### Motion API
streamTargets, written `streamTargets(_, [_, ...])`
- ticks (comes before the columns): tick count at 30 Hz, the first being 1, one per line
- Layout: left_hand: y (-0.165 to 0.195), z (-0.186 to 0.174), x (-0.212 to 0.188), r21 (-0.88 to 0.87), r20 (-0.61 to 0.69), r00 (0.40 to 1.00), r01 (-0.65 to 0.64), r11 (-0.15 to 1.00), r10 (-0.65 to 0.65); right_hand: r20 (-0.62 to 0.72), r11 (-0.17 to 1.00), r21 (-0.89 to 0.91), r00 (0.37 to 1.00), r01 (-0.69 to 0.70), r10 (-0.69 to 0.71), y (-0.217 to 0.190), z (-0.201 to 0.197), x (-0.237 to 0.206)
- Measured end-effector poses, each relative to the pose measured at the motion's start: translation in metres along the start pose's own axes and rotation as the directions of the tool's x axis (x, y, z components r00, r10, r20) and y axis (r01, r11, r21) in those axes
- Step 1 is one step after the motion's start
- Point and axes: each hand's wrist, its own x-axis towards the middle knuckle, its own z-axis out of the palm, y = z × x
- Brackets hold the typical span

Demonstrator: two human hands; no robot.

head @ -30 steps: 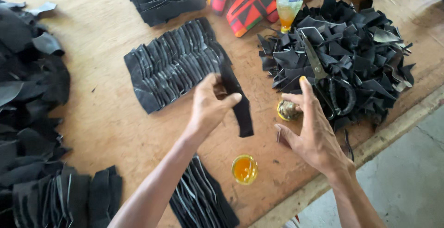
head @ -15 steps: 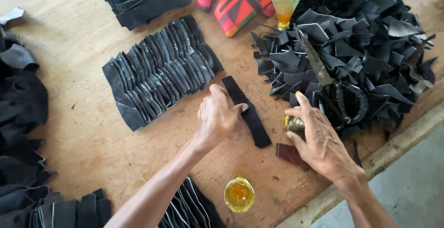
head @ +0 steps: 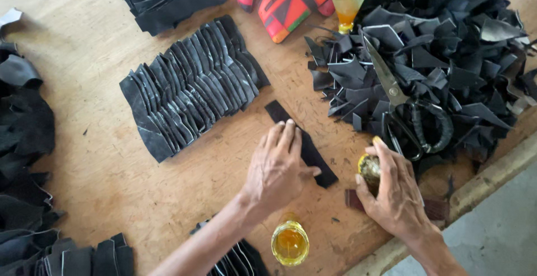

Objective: The person repeatedly picks up black rubber pieces from a stack, applies a yellow adhesive to one edge using a small applicator, and places the treated piece onto a separate pile. The process is repeated for multiple pieces throughout the clip.

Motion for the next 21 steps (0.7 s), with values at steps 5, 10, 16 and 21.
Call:
streamTargets(5, [0.004,-0.006,-0.001,-0.094,-0.027,0.999,0.032,0.995,-0.035,0.009,0.997,0.068,1.0,-0.027,0.027,-0.003,-0.008,0.0])
streamTargets(10, [0.001,-0.035,-0.004,-0.152,-0.145,0.989,-0.043,0.987,0.021,0.035,0.997,0.076,0.999,-0.005,0.002,-0.013,-0.021,0.009])
streamTargets(16, [0.007,-0.094,-0.059,-0.164,-0.249,0.964,0.047,0.985,-0.087,0.007,0.999,0.036,1.0,0.018,-0.019,-0.037,-0.047,0.012])
streamTargets(21, [0.013,-0.122,-0.13,-0.259,-0.18,0.894,0.359,0.897,-0.41,-0.017,0.991,0.091,0.995,0.101,-0.1,-0.068,-0.07,-0.001])
